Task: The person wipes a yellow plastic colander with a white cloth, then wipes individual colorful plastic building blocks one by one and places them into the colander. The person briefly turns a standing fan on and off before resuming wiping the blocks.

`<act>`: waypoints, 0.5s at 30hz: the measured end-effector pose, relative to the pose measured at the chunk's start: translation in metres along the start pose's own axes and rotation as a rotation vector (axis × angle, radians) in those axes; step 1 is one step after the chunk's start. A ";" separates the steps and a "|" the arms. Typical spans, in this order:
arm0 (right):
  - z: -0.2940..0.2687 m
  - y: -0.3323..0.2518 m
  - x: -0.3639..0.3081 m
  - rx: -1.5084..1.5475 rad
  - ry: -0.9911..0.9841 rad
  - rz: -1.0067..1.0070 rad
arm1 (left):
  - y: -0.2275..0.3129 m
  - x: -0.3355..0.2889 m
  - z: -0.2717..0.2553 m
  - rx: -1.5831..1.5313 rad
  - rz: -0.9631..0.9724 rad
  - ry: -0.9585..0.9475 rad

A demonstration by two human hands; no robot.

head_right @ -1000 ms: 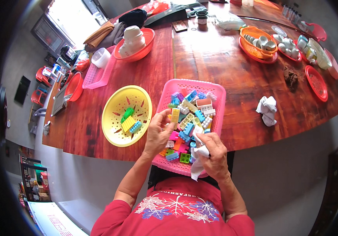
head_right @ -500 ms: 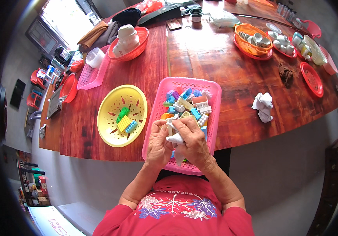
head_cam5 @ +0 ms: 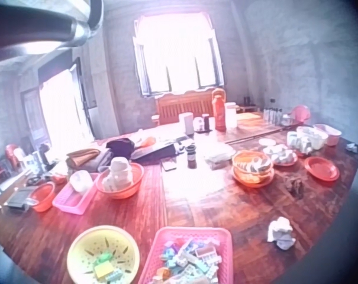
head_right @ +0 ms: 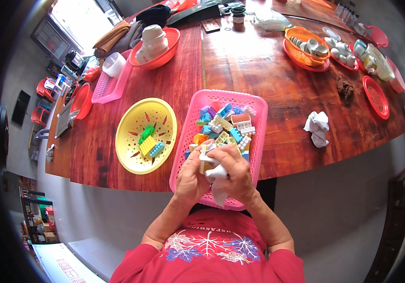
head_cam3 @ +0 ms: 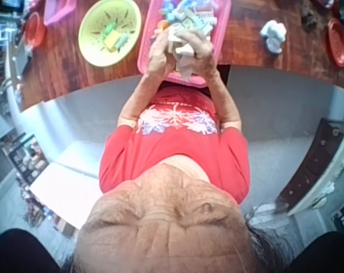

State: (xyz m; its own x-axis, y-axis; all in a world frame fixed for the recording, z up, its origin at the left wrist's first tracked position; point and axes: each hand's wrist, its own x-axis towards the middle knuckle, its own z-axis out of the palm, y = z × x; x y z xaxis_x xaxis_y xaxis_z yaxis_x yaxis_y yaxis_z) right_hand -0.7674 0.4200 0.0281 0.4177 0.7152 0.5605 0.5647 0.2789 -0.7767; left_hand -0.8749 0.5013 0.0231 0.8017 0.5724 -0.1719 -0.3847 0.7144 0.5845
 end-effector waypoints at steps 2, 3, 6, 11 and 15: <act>0.004 0.000 -0.006 -0.116 -0.022 -0.093 | -0.002 -0.002 -0.007 -0.079 0.001 -0.035; 0.004 0.000 -0.007 -0.127 -0.016 -0.105 | -0.003 -0.003 -0.011 -0.061 0.004 -0.053; 0.006 0.001 -0.013 -0.160 -0.018 -0.138 | -0.005 -0.002 -0.012 -0.051 0.005 0.015; 0.011 -0.001 -0.015 -0.242 -0.062 -0.127 | -0.003 0.000 -0.009 -0.103 -0.010 0.062; 0.005 -0.006 -0.008 -0.089 -0.137 0.012 | -0.006 -0.003 -0.006 -0.010 0.060 0.032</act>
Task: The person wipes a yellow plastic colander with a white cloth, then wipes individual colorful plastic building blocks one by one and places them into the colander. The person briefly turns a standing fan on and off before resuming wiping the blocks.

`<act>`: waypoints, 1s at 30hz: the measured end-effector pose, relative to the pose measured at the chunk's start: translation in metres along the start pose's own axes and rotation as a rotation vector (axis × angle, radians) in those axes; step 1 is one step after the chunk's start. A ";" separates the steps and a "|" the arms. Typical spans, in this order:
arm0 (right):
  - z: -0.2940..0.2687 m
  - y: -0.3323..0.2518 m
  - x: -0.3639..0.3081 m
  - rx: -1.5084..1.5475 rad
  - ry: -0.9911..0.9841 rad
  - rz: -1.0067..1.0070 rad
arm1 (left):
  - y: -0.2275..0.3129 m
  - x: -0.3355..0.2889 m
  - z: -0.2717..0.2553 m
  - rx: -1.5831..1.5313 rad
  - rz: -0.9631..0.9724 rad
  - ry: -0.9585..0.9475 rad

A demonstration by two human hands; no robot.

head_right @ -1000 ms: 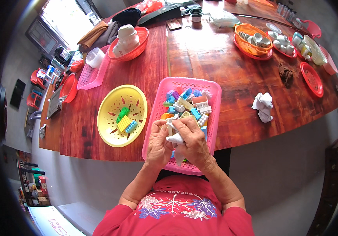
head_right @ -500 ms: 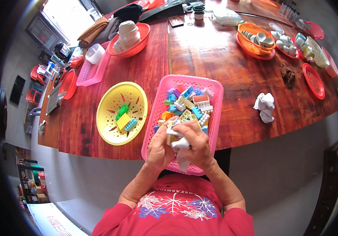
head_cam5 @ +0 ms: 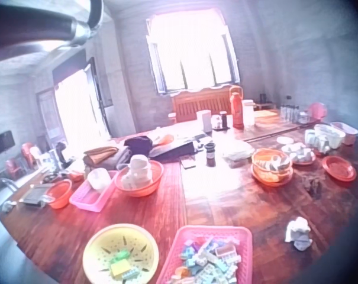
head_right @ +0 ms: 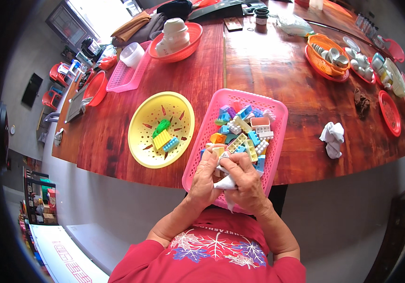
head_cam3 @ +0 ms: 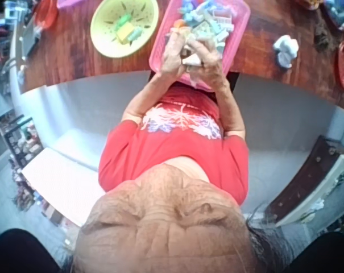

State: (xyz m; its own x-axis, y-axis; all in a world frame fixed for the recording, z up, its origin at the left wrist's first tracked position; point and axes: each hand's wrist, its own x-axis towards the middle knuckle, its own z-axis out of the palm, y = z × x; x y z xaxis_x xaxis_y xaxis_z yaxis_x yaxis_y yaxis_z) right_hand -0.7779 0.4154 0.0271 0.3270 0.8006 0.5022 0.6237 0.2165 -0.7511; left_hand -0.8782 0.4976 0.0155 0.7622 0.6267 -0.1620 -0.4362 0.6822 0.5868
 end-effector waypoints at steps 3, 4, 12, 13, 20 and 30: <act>-0.003 -0.001 0.003 0.181 -0.045 0.121 | 0.001 -0.002 0.001 0.074 0.027 0.006; -0.004 -0.001 0.004 0.207 -0.054 0.145 | 0.000 -0.001 0.003 0.083 0.028 0.050; 0.001 -0.011 -0.005 0.260 0.204 0.145 | 0.005 0.007 -0.004 0.152 0.090 0.052; -0.001 -0.015 0.002 0.040 0.184 -0.005 | 0.003 0.004 -0.003 0.369 0.108 -0.010; -0.005 -0.013 0.012 -0.031 0.251 -0.050 | 0.010 -0.011 0.001 0.588 -0.008 -0.207; -0.022 0.010 0.007 0.380 0.139 0.258 | 0.005 -0.017 -0.003 0.819 0.204 -0.183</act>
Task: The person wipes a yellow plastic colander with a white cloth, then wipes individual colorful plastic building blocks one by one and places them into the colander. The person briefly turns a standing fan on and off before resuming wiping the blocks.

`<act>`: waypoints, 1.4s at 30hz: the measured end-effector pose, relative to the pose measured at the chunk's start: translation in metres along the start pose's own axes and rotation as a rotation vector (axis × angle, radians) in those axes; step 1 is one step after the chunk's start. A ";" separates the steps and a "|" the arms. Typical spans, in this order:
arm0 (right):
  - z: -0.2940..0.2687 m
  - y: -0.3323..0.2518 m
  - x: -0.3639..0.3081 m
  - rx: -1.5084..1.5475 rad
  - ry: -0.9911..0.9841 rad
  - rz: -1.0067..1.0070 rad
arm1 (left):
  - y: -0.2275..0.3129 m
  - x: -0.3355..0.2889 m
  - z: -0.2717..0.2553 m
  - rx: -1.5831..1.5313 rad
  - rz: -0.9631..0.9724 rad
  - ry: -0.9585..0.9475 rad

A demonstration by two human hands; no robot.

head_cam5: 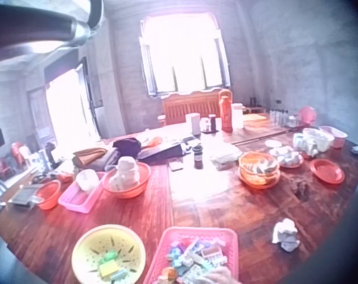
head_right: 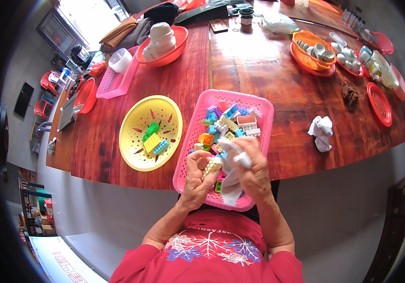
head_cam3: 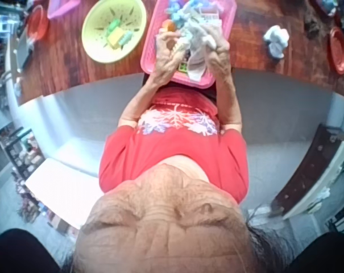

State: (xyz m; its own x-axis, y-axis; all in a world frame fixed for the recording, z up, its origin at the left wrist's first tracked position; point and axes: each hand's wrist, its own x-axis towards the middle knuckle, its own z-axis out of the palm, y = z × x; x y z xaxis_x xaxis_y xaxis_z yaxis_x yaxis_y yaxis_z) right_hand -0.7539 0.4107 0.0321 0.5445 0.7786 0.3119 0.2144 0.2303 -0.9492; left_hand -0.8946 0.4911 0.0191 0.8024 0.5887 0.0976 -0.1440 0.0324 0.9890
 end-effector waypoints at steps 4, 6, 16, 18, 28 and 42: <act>0.018 -0.015 -0.010 -0.337 -0.188 -0.194 | -0.008 0.001 -0.002 0.008 0.104 0.066; 0.019 -0.013 -0.016 -0.450 -0.165 -0.240 | -0.007 -0.001 -0.003 -0.115 0.052 0.094; 0.014 -0.021 -0.017 -0.335 0.070 -0.269 | -0.010 0.007 -0.021 -0.265 -0.172 0.126; 0.020 -0.016 -0.014 -0.386 0.013 -0.318 | -0.007 0.007 -0.011 -0.425 -0.195 0.103; 0.032 -0.009 -0.008 0.205 0.129 0.130 | -0.008 0.009 -0.014 -0.836 -0.368 0.147; 0.024 0.006 -0.030 -0.684 -0.193 -0.498 | -0.009 0.013 -0.005 -0.796 -0.311 0.188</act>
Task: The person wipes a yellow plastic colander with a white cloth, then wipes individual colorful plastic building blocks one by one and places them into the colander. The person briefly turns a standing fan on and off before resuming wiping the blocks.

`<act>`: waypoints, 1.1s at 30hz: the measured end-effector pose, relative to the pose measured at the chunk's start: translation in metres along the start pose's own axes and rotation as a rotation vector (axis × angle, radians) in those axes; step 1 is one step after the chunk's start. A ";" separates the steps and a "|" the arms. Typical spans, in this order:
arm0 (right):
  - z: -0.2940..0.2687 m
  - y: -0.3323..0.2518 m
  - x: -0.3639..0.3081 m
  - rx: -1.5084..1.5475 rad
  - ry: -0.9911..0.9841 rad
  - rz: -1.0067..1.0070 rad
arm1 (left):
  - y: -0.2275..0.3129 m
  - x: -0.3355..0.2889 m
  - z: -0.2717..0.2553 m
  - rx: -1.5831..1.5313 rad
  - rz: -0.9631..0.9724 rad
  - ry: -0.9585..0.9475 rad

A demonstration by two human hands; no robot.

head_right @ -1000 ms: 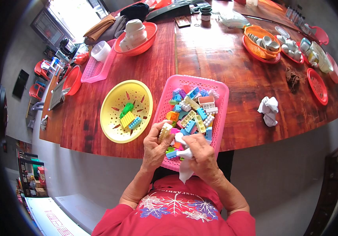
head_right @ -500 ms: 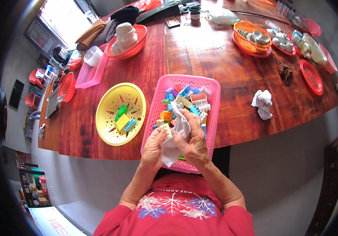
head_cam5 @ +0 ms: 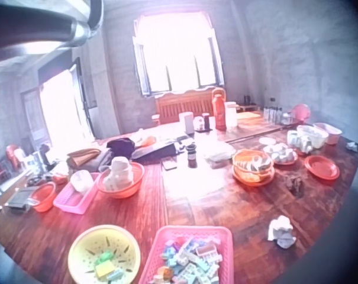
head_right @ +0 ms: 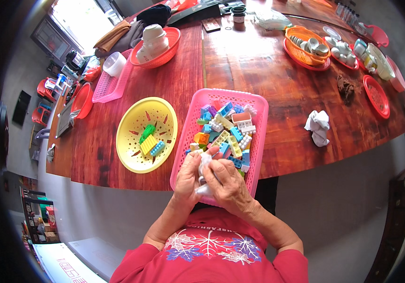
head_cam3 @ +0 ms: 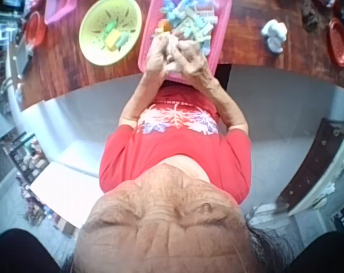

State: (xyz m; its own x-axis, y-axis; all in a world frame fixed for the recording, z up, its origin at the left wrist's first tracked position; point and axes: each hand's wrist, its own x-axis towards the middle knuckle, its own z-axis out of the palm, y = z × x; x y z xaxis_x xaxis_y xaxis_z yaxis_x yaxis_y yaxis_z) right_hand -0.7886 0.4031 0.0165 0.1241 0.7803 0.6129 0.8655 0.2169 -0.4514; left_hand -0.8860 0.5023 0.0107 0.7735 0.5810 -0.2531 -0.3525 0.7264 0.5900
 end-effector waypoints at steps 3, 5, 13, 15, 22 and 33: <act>-0.010 -0.006 -0.004 0.311 -0.052 0.060 | 0.006 0.005 -0.009 -0.073 0.064 -0.010; -0.018 -0.005 0.001 0.514 0.013 0.140 | 0.007 0.006 -0.010 -0.031 0.084 -0.023; 0.014 0.007 0.031 0.024 0.299 0.141 | -0.008 -0.003 0.004 -0.156 0.036 -0.025; 0.018 -0.001 0.030 -0.038 0.249 0.099 | -0.007 -0.004 0.001 -0.151 0.062 -0.008; 0.006 -0.007 0.009 0.076 0.029 0.055 | -0.001 -0.004 -0.002 -0.004 0.039 0.096; -0.020 0.001 0.018 0.277 0.239 0.182 | -0.004 -0.009 0.006 0.264 0.167 -0.149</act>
State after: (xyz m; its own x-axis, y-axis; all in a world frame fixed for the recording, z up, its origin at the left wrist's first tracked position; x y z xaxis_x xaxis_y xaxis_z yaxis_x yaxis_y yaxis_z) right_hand -0.7757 0.4057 0.0393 0.4004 0.6696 0.6255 0.6599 0.2629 -0.7039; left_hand -0.8882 0.4919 0.0151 0.7920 0.6097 -0.0328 -0.3477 0.4945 0.7966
